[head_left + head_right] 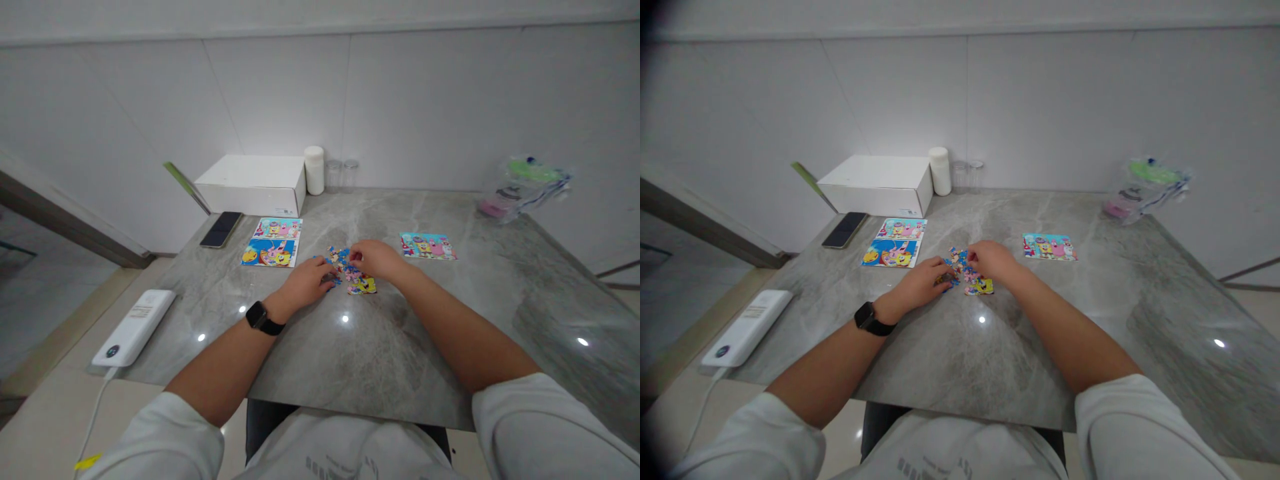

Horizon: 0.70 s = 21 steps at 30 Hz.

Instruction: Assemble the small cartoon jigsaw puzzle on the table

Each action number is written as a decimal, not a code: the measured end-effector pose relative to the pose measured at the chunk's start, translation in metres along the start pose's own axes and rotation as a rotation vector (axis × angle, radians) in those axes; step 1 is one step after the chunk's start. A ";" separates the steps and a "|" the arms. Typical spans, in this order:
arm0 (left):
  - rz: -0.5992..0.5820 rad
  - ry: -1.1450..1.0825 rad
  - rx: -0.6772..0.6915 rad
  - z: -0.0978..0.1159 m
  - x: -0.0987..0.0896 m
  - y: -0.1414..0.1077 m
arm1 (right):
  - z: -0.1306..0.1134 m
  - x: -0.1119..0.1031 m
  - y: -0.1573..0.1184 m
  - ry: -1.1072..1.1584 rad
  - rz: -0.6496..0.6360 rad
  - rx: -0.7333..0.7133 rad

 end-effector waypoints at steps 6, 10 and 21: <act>0.070 0.036 0.041 0.012 -0.002 0.004 | 0.011 0.002 -0.014 -0.065 -0.199 0.003; 0.019 -0.012 0.161 0.038 0.006 0.003 | 0.010 0.003 -0.018 -0.132 -0.213 0.009; -0.083 -0.030 0.256 0.050 0.008 0.002 | 0.002 0.007 -0.016 -0.076 -0.264 -0.026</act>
Point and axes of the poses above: each hand's wrist, its own y-axis towards the middle knuckle, its own x-axis out of the palm, z = x × y, the point moved 7 cm from there along y, towards the middle knuckle, and after that the axes turned 8 degrees about z, right-handed, at the moved point
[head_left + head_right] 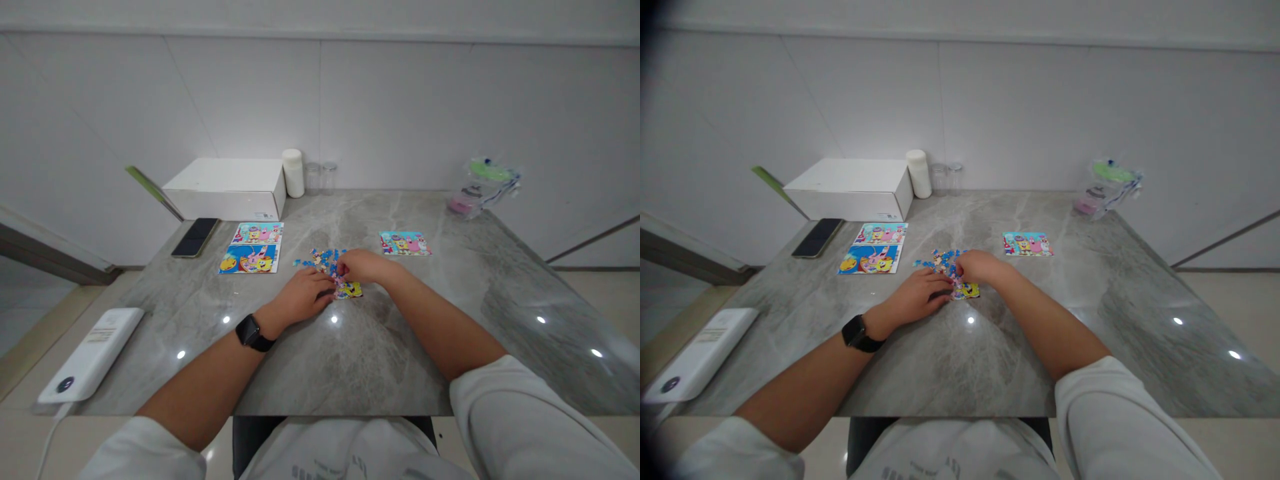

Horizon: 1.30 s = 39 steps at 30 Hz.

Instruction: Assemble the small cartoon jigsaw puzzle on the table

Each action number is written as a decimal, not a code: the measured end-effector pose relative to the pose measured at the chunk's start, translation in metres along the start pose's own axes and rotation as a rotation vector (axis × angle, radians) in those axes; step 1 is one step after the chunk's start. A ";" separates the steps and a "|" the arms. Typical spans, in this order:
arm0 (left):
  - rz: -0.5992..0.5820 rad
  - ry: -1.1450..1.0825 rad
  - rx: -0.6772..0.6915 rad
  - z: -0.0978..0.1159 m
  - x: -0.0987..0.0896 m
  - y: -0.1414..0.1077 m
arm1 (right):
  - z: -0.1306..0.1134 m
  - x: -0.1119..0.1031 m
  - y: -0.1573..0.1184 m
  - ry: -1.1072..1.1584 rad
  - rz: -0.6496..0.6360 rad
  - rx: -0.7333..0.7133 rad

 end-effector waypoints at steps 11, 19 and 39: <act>-0.002 -0.003 0.054 -0.001 0.005 -0.004 | -0.005 0.008 0.008 0.063 -0.034 0.054; 0.017 0.022 0.062 0.000 0.004 -0.005 | -0.003 0.005 0.010 0.230 -0.015 0.079; 0.111 0.030 0.039 0.000 -0.007 -0.007 | -0.009 0.001 0.001 0.144 -0.089 -0.056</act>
Point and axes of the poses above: each hand's wrist, its own y-axis towards the middle knuckle, its own x-axis out of the palm, z = x × y, the point moved 7 cm from there along y, towards the middle knuckle, and after that the axes turned 8 degrees about z, right-handed, at the moved point
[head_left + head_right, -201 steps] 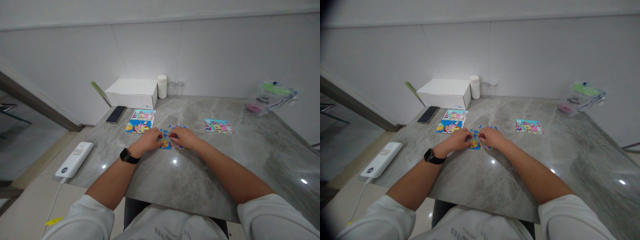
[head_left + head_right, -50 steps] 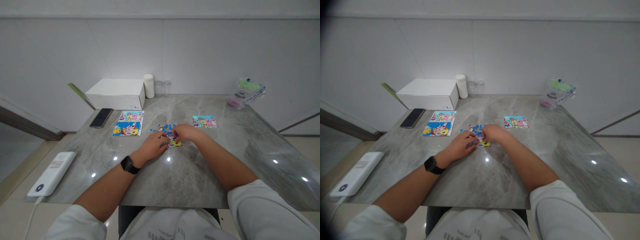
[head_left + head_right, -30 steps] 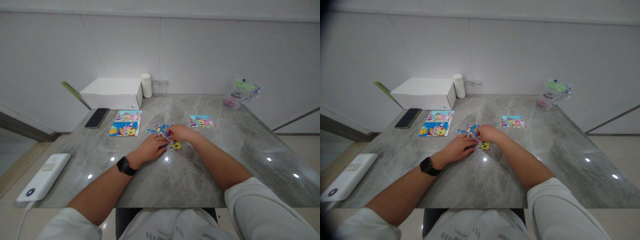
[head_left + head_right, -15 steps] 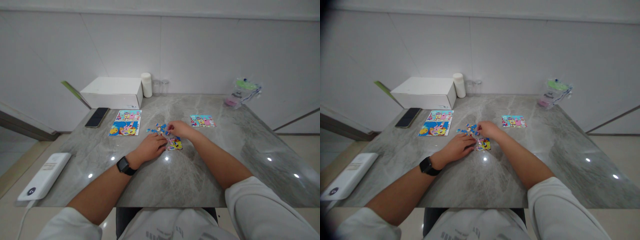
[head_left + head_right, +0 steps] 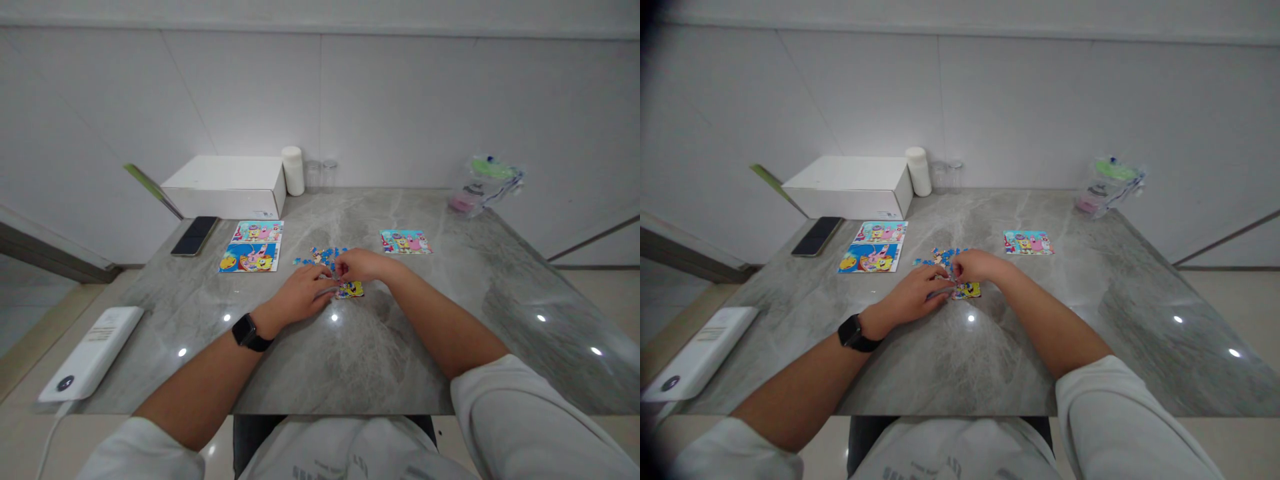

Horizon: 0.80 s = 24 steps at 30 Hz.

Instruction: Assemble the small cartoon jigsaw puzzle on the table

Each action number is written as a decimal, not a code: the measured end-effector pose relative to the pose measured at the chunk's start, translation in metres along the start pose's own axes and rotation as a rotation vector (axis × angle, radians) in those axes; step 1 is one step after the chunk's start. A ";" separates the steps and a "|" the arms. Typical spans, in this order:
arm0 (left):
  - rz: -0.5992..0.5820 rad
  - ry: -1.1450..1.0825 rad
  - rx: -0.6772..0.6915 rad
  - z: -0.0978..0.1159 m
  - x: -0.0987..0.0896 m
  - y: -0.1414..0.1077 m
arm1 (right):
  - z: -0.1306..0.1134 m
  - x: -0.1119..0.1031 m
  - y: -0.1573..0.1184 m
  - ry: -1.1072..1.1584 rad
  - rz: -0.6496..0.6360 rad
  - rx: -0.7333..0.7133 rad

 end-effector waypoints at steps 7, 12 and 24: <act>-0.114 -0.011 0.036 0.005 0.013 -0.002 | 0.004 -0.002 -0.001 0.155 -0.076 0.007; -0.134 -0.021 0.041 0.008 0.011 -0.002 | 0.005 -0.003 0.000 0.143 -0.044 0.004; -0.121 -0.001 0.046 0.004 0.008 0.001 | 0.011 0.005 0.000 0.057 -0.090 -0.001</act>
Point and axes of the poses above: each hand's wrist, its own y-axis towards the middle knuckle, its own x-axis out of the palm, z = x × y, the point moved 7 cm from there along y, towards the middle knuckle, and after that the axes turned 8 degrees about z, right-handed, at the moved point
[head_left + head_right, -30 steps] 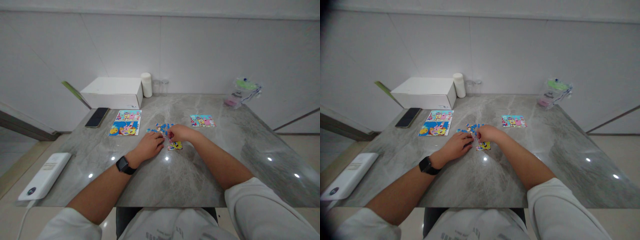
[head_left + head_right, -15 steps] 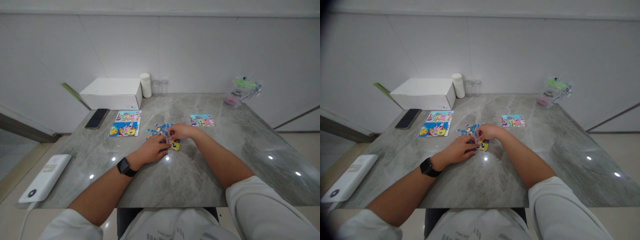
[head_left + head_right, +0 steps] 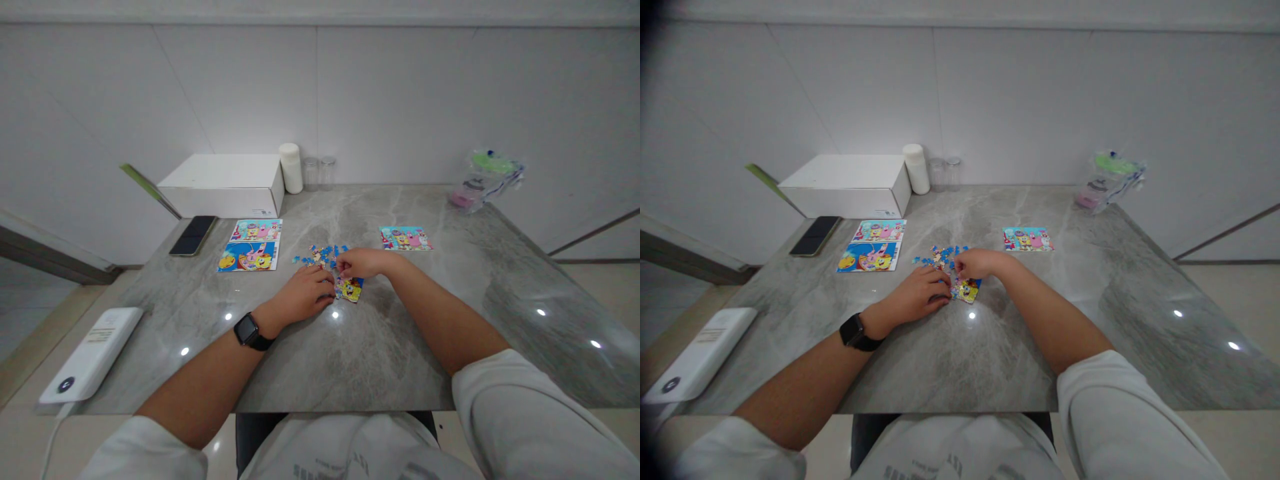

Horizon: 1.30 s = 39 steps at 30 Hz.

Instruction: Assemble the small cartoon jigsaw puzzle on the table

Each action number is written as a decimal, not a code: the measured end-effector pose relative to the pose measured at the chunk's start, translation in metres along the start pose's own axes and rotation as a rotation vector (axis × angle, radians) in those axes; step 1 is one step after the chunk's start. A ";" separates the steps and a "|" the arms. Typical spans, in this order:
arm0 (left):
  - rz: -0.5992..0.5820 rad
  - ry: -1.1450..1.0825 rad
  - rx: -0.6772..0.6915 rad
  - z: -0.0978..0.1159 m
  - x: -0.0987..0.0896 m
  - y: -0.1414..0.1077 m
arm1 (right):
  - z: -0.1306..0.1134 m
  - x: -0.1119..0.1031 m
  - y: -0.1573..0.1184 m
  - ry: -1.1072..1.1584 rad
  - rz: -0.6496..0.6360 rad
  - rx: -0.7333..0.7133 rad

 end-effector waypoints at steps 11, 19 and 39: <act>0.155 0.045 -0.160 -0.023 -0.013 -0.003 | -0.008 -0.004 0.000 0.208 0.010 -0.125; 0.326 -0.187 -0.336 -0.033 -0.002 0.005 | -0.017 -0.009 0.002 0.401 0.076 -0.256; 0.275 -0.105 -0.323 -0.043 0.004 0.003 | -0.017 -0.008 0.009 0.132 0.204 -0.203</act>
Point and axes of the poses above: each hand's wrist, its own y-axis towards the middle knuckle, its own x-axis out of the palm, z = x × y, the point moved 7 cm from there along y, towards the middle knuckle, and after that the axes turned 8 degrees about z, right-handed, at the moved point
